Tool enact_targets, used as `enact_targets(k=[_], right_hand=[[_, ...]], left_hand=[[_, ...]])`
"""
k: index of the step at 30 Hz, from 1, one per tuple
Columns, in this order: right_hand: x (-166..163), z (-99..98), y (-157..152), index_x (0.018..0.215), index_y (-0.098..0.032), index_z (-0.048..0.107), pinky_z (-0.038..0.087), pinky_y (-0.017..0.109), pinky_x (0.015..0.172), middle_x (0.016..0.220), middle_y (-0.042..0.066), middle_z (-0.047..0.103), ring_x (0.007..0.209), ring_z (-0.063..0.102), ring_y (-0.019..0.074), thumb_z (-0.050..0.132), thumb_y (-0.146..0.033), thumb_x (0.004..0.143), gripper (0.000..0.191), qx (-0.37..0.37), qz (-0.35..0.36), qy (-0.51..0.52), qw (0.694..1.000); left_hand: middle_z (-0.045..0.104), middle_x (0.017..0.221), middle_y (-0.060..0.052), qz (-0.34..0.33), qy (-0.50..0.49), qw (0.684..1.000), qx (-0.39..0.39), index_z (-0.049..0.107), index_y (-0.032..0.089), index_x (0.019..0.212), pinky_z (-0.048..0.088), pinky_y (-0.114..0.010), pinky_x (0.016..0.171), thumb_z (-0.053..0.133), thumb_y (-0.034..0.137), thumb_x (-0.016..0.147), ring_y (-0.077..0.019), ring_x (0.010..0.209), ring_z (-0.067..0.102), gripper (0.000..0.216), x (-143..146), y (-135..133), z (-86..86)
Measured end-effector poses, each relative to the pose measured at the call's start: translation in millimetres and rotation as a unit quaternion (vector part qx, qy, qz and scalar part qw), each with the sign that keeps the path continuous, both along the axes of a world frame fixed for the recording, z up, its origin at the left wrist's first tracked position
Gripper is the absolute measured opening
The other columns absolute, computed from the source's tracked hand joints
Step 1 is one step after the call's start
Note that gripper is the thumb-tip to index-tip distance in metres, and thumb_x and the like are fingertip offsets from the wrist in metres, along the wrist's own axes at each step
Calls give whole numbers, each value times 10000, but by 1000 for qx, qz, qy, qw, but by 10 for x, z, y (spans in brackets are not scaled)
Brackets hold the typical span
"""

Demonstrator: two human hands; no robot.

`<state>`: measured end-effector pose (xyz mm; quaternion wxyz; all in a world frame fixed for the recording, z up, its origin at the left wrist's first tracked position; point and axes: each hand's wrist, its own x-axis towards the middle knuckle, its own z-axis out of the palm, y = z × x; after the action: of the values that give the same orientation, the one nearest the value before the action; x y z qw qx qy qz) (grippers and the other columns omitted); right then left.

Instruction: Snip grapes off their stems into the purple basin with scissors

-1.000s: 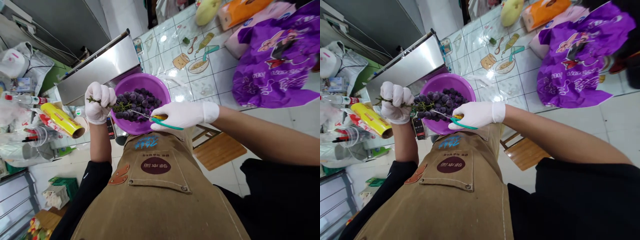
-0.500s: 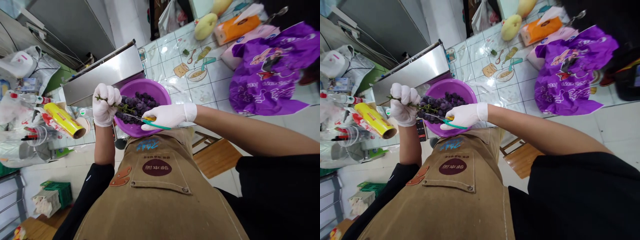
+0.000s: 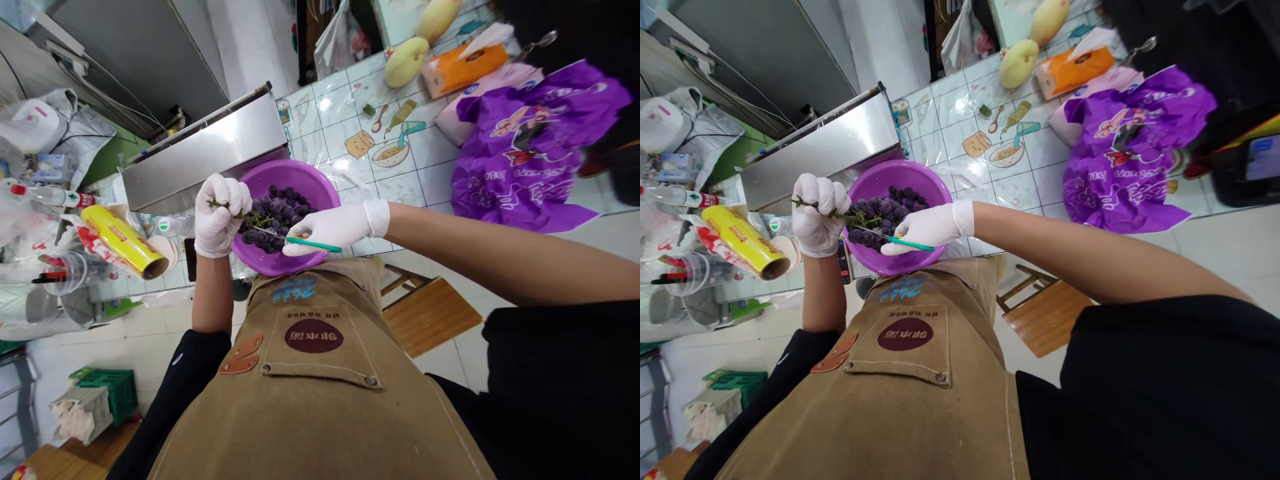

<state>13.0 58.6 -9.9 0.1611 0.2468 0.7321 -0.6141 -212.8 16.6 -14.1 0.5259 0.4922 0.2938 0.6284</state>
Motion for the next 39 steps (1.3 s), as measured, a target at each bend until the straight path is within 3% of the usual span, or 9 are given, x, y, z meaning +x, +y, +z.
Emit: enact_targets(k=[5,9,13,20,25,28,34,39], right_hand=[[-34,-33,67,716,-205,551,320,339,658,688,-28,487,667,381,139,723,-919,755,735,-29,4,-8,1000],[-44,5,4,713,-205,572,330,328,630,661,-29,494,643,405,133,763,-900,721,721,-64,-35,-7,997],[-60,-5,-84,682,-209,567,345,339,626,633,-21,501,611,413,134,732,-874,771,691,-56,-67,15,996],[-59,-185,-86,634,-217,464,307,345,622,618,-23,438,614,358,136,738,-828,782,686,-26,-70,35,997],[-78,-160,-117,614,-214,463,285,347,643,620,-32,357,638,306,137,726,-784,807,656,19,-80,29,996],[-73,-106,-133,640,-215,516,314,348,661,626,-28,398,644,333,144,727,-768,819,619,32,-69,1,997],[143,-63,-158,837,-225,640,386,359,708,780,19,645,703,505,190,695,-811,843,588,22,-33,-32,999],[281,-75,-228,815,-227,560,365,361,704,777,13,597,702,453,183,629,-869,857,647,25,-55,-32,998]], left_hand=[[318,578,70,26,14,999,-11,297,207,705,399,-196,525,976,560,764,-70,505,339,767,64,-63,-51],[363,586,65,34,11,999,-20,320,200,705,415,-193,552,973,533,774,-68,518,373,736,82,-103,-125],[352,574,71,47,0,998,-38,289,204,693,421,-197,538,999,532,735,-69,503,365,784,55,-102,-197],[323,567,75,58,-1,997,-50,238,206,693,413,-199,523,1018,565,690,-70,499,355,859,34,-67,-265],[301,574,77,61,7,997,-54,230,209,700,408,-203,521,1014,595,683,-71,504,341,873,59,-19,-267],[291,584,77,69,10,996,-57,225,213,712,402,-207,519,1016,620,665,-75,513,341,891,66,8,-257],[282,594,74,79,13,995,-52,248,221,715,409,-230,526,1020,631,652,-87,529,369,877,107,52,-217],[342,668,58,98,13,995,-26,364,228,742,454,-245,578,1005,605,706,-97,588,455,745,168,89,-180]])
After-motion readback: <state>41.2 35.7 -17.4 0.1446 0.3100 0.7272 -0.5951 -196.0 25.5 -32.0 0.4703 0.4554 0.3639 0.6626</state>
